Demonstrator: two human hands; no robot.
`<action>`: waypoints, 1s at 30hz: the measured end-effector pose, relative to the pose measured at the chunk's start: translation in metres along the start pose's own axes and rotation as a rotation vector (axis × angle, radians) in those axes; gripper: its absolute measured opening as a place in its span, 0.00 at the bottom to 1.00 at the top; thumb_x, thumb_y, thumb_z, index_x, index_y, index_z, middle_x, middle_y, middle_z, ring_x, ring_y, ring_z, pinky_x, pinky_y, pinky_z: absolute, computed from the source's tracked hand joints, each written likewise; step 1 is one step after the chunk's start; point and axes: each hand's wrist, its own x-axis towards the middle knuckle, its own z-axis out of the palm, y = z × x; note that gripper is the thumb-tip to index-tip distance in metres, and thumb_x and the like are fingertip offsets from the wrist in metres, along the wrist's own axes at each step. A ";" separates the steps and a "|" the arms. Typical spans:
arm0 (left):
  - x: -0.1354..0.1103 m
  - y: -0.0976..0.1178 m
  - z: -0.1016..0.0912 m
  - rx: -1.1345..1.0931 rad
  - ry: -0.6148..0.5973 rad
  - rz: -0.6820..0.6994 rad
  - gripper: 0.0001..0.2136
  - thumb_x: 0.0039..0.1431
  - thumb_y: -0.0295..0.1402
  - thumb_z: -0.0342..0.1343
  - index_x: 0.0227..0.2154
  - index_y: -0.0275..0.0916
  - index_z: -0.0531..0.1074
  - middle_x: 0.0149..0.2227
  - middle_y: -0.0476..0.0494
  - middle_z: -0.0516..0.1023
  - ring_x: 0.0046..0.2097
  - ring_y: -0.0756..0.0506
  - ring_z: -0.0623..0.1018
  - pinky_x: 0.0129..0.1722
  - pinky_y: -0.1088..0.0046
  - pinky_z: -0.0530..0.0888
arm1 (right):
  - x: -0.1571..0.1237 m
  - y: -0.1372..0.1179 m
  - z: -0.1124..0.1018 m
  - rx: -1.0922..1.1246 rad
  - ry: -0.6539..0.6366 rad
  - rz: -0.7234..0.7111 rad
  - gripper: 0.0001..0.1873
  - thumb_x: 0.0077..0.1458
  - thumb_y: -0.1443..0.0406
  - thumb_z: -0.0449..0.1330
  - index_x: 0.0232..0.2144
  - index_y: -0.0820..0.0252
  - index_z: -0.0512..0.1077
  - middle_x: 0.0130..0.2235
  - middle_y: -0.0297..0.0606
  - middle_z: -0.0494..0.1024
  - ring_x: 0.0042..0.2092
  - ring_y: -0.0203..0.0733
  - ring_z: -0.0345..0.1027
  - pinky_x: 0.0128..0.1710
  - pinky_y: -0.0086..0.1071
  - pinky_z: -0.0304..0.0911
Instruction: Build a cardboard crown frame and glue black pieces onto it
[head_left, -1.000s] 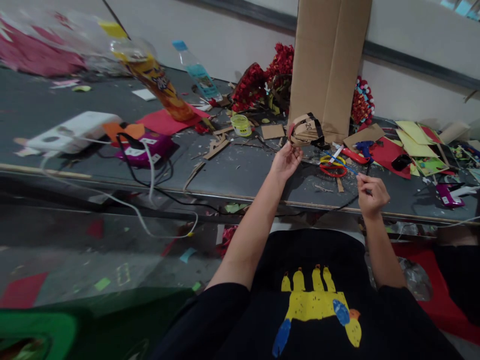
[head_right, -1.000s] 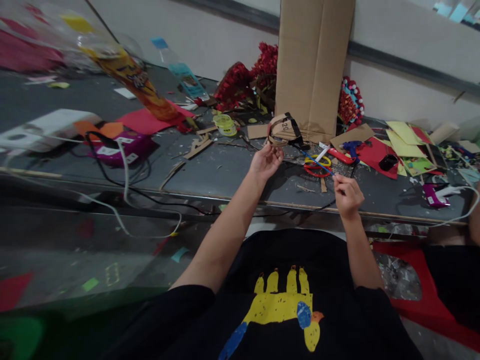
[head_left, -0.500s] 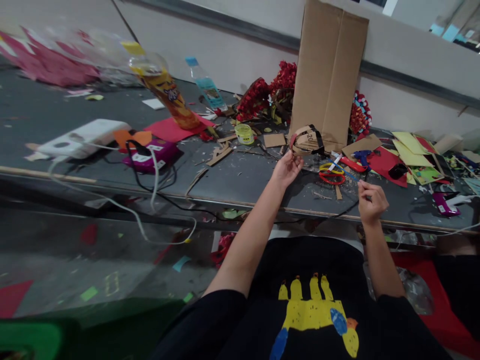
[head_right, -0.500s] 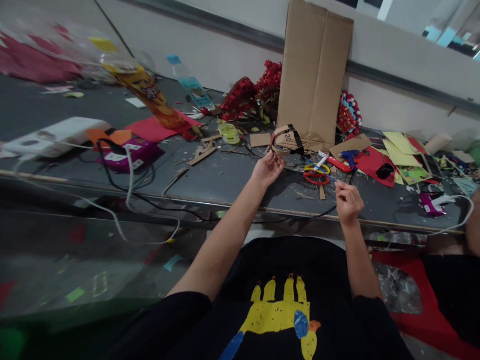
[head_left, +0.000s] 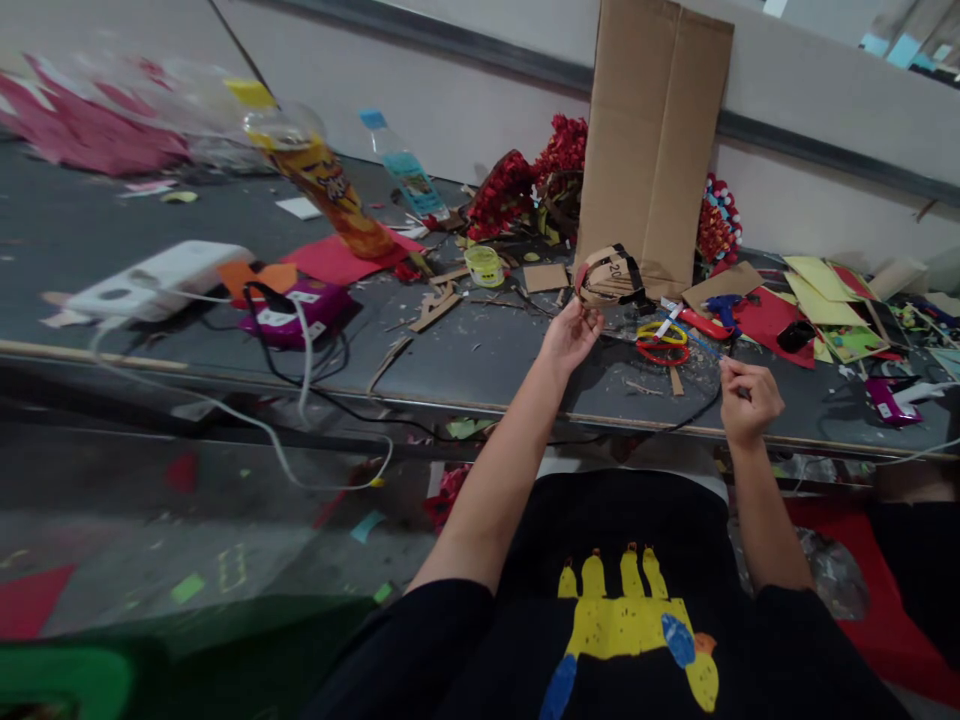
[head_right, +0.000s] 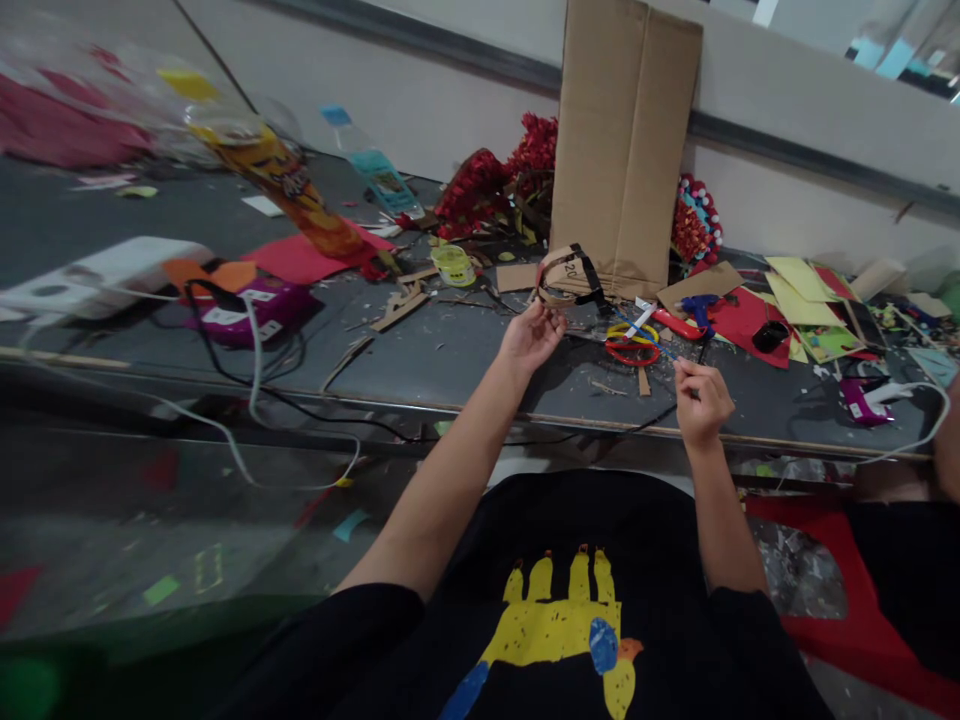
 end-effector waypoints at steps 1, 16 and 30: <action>-0.001 0.000 0.001 0.003 -0.002 -0.001 0.10 0.62 0.26 0.46 0.27 0.38 0.69 0.21 0.52 0.73 0.25 0.56 0.74 0.33 0.81 0.73 | 0.000 -0.002 0.001 0.024 -0.006 -0.012 0.15 0.50 0.70 0.63 0.19 0.56 0.61 0.29 0.33 0.80 0.31 0.34 0.76 0.33 0.27 0.71; -0.001 -0.001 -0.001 -0.024 -0.027 -0.002 0.10 0.63 0.27 0.44 0.29 0.38 0.69 0.22 0.52 0.74 0.26 0.56 0.74 0.35 0.80 0.73 | -0.001 -0.004 0.005 0.012 -0.058 0.005 0.16 0.53 0.68 0.61 0.18 0.56 0.60 0.29 0.34 0.79 0.32 0.33 0.75 0.33 0.27 0.70; -0.002 0.000 0.004 -0.026 0.019 -0.022 0.15 0.65 0.28 0.41 0.25 0.36 0.68 0.20 0.51 0.72 0.24 0.56 0.74 0.31 0.81 0.73 | 0.001 0.003 0.000 0.000 0.012 0.018 0.16 0.51 0.70 0.63 0.19 0.56 0.61 0.29 0.34 0.80 0.32 0.34 0.75 0.33 0.27 0.70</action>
